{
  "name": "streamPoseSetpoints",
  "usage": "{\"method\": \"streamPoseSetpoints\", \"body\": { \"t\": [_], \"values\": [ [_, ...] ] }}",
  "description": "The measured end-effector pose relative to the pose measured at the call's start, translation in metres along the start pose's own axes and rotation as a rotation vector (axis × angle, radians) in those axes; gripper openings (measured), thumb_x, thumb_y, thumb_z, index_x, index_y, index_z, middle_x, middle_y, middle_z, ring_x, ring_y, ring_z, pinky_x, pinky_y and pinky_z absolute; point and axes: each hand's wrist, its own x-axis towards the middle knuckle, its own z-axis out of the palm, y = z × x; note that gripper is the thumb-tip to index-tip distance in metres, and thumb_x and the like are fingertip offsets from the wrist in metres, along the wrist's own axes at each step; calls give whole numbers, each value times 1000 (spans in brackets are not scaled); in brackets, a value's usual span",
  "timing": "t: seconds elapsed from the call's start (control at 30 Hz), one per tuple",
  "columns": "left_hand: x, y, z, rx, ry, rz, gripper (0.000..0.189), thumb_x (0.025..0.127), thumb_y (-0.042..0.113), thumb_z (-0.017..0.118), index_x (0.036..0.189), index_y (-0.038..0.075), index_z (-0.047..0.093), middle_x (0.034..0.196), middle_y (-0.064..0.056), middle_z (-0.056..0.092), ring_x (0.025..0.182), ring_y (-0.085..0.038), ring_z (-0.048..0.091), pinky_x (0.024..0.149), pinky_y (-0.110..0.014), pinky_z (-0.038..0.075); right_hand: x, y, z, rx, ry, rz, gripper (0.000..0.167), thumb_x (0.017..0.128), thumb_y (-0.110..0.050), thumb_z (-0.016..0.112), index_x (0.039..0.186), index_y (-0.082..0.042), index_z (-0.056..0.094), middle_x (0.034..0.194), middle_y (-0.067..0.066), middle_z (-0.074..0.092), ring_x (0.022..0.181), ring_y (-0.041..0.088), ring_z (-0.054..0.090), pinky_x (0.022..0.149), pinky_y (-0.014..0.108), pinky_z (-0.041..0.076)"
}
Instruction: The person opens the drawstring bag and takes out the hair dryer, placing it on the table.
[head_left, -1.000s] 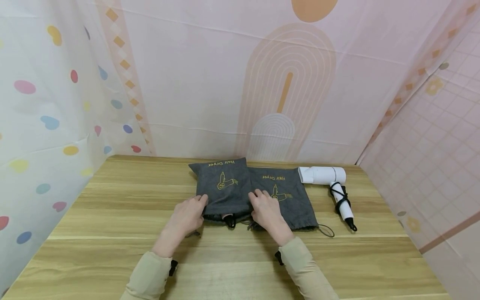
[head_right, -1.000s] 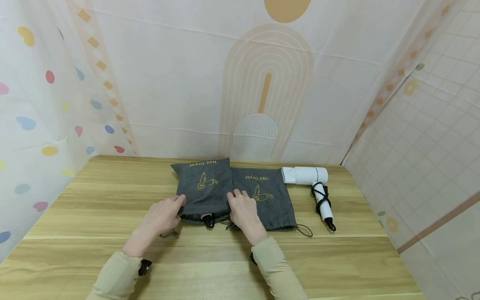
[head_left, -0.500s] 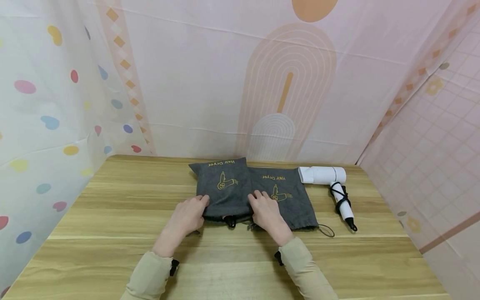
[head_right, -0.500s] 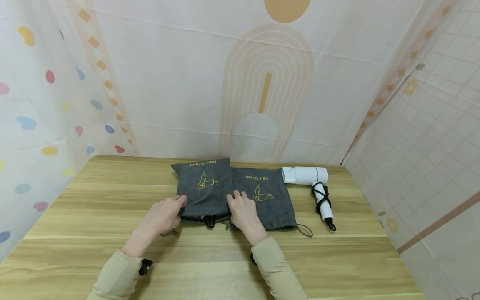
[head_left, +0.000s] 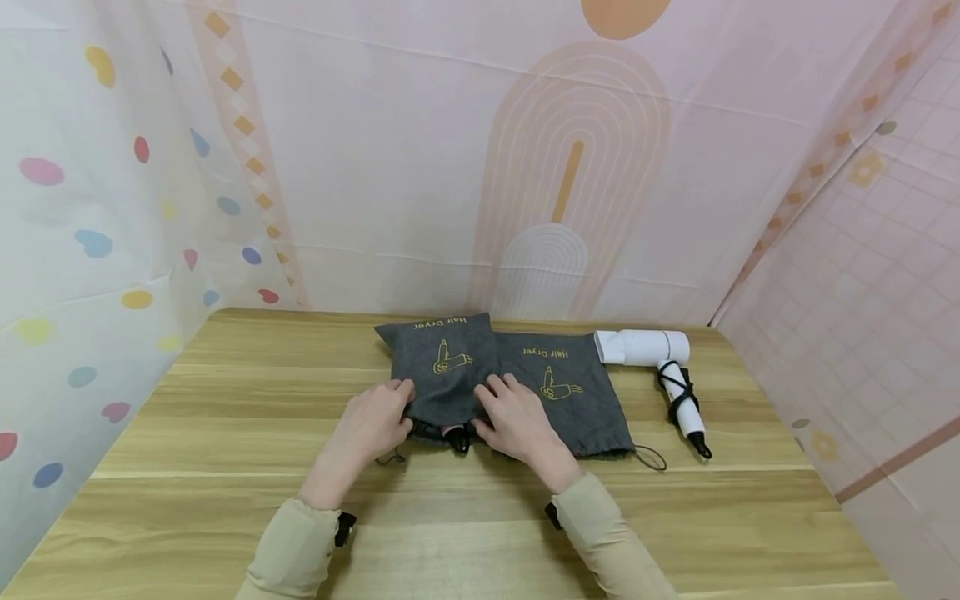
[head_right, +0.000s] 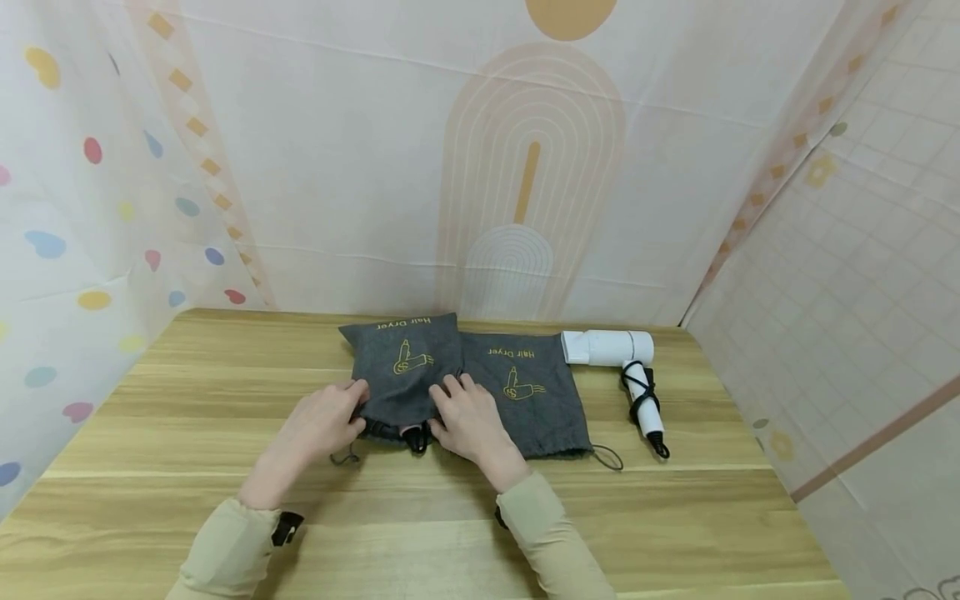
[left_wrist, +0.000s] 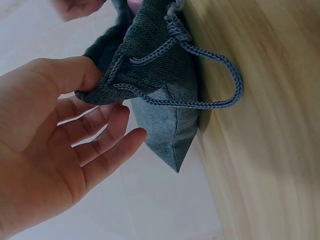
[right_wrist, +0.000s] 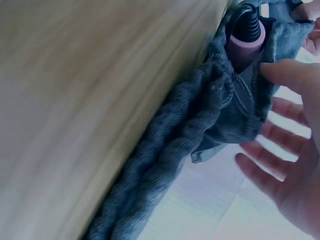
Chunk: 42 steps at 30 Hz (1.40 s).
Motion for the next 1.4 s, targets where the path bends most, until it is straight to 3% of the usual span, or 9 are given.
{"method": "streamPoseSetpoints", "body": {
  "t": [0.17,0.37,0.57,0.67,0.9,1.07,1.17,1.4],
  "values": [
    [-1,2,-3,5,22,6,17,75,3,68,82,8,54,70,-3,52,58,-17,49,46,-28,38,7,-1,-1,-53,134,-46,7,87,-21,67,89,-16,62,86,-1,59,76,16,53,61,26,44],
    [-4,5,-7,12,30,-2,16,75,6,68,82,9,54,71,-3,53,59,-18,51,47,-29,39,13,1,-7,-48,223,10,6,88,-16,64,86,-14,60,79,-1,59,70,15,54,60,25,46],
    [-7,15,-13,61,1,-8,19,76,11,71,89,5,58,79,-8,61,68,-26,60,50,-36,48,17,4,-11,8,310,38,7,87,-12,64,82,-13,59,76,0,58,66,14,53,56,24,46],
    [-9,24,-14,102,45,0,24,75,15,74,89,3,58,81,-10,63,69,-28,61,50,-40,50,17,4,-13,19,319,42,6,87,-12,63,83,-13,59,76,0,58,67,14,53,55,23,45],
    [-11,59,-8,170,237,79,24,76,17,75,88,5,59,78,-8,61,65,-25,59,46,-36,48,18,5,-15,36,325,53,6,88,-12,63,83,-12,60,77,1,58,67,14,53,53,23,44],
    [-11,82,-1,207,233,125,19,77,17,73,87,8,60,78,-6,60,64,-21,56,44,-31,44,19,4,-16,33,336,59,6,87,-12,65,83,-12,61,77,1,58,66,14,53,52,22,43],
    [-12,90,5,217,180,71,21,78,21,74,85,7,59,76,-6,58,62,-21,54,44,-32,44,20,4,-17,33,339,55,5,87,-11,65,83,-11,61,77,1,59,66,14,53,52,22,43],
    [-8,86,17,209,101,-188,27,82,25,70,85,0,61,74,-13,60,64,-27,59,52,-39,51,21,-1,-18,39,341,29,6,88,-11,64,83,-11,60,77,1,59,66,14,54,53,22,45]
  ]
}}
